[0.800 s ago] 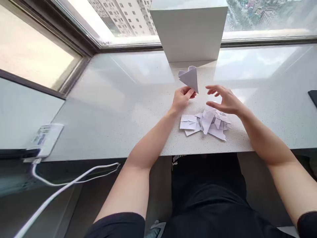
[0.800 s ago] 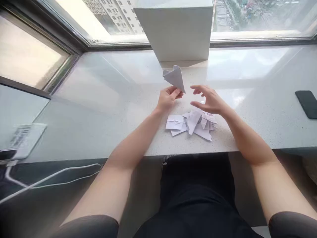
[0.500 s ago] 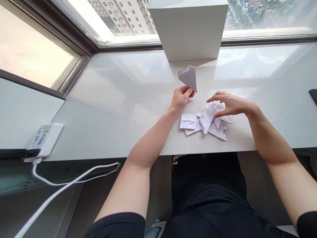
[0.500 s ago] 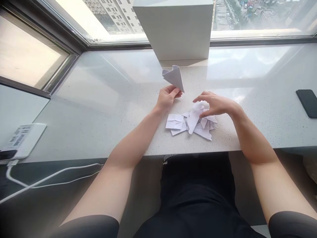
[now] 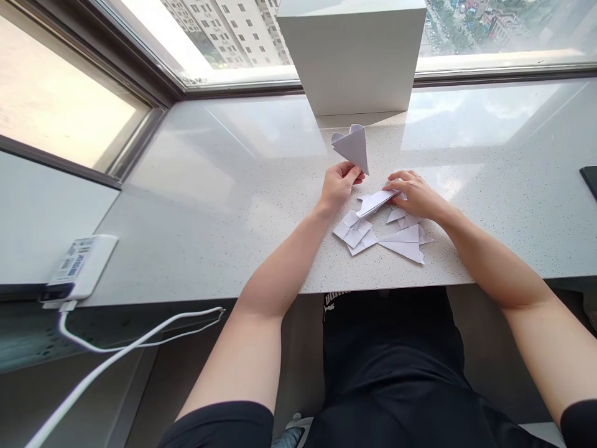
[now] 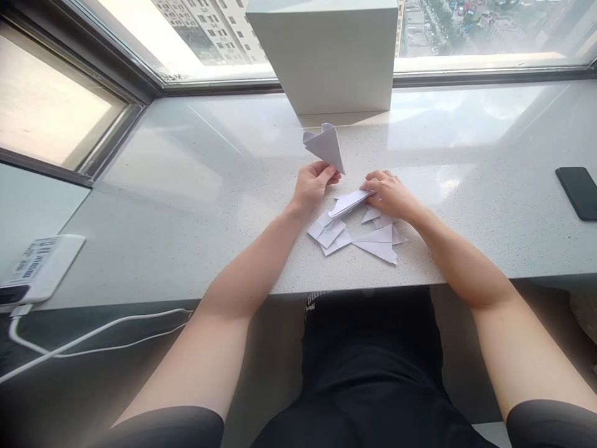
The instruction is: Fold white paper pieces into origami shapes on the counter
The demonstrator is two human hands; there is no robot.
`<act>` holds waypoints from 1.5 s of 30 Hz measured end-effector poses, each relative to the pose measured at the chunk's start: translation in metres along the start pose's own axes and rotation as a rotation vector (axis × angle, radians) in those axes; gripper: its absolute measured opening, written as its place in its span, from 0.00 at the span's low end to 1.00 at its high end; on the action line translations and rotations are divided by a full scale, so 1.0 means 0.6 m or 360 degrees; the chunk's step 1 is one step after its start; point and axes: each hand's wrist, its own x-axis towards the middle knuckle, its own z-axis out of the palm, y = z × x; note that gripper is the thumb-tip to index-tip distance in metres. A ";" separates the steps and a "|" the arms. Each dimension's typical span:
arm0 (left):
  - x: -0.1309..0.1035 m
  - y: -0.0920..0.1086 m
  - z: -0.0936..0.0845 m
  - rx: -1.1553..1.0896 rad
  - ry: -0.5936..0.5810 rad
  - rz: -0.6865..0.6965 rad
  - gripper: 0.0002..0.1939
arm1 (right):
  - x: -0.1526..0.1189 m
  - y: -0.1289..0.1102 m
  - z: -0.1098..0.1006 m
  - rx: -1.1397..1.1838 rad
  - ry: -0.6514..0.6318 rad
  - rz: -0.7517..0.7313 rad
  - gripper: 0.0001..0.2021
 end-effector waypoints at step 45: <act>0.016 0.001 -0.011 0.0072 0.0302 0.0078 0.15 | -0.004 0.018 -0.035 0.0274 0.0230 0.0272 0.15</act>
